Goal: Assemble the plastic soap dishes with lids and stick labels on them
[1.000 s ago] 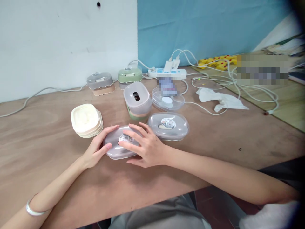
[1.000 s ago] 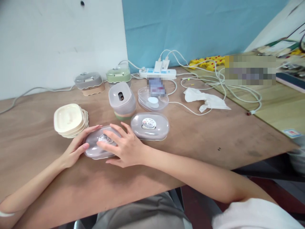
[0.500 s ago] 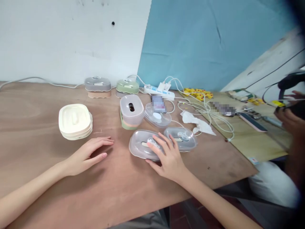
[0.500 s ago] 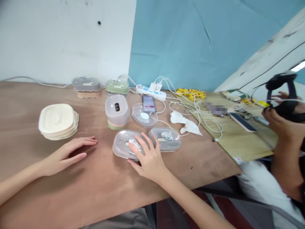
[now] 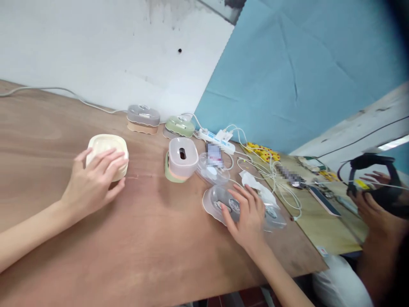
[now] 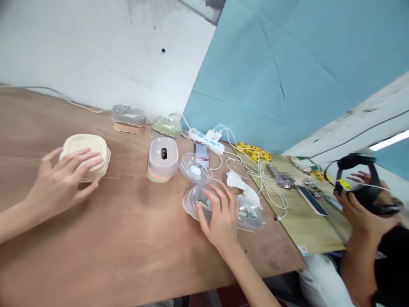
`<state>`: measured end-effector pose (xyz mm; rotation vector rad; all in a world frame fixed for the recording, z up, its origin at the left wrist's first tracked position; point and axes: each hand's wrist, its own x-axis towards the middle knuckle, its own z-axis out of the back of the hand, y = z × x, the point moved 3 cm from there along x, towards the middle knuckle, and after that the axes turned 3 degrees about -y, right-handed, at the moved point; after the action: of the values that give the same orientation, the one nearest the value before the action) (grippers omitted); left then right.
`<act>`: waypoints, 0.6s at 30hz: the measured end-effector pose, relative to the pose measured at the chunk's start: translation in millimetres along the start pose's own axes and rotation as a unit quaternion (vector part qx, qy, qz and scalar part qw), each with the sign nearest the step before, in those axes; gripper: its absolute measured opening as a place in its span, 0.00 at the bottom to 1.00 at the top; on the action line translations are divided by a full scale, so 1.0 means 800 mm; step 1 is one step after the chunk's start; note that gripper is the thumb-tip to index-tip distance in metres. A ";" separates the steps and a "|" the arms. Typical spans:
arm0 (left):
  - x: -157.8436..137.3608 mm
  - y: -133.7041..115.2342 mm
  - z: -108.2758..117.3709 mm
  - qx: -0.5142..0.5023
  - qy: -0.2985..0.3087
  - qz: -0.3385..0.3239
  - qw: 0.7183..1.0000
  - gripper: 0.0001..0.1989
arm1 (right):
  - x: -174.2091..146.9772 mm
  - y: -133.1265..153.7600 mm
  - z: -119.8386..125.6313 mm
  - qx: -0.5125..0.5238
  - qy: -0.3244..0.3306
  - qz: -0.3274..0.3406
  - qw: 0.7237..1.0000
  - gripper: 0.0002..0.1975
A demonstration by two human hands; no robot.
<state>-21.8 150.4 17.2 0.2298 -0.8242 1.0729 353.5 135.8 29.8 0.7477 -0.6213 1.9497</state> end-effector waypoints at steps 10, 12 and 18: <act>0.014 0.004 0.013 0.046 0.016 0.034 0.998 0.10 | 0.100 0.078 -0.050 0.108 -0.017 0.076 0.991 0.22; 0.018 -0.010 0.026 -0.016 -0.035 -0.013 0.999 0.06 | 0.104 0.089 -0.069 0.124 -0.004 0.068 0.990 0.21; 0.003 -0.044 0.019 -0.215 0.085 -0.169 0.958 0.08 | 0.096 0.082 -0.103 0.186 -0.003 -0.026 0.982 0.12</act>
<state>1.1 126.6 37.2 -0.0878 -0.8072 0.5657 245.4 208.0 20.3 0.9885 -0.2363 2.0393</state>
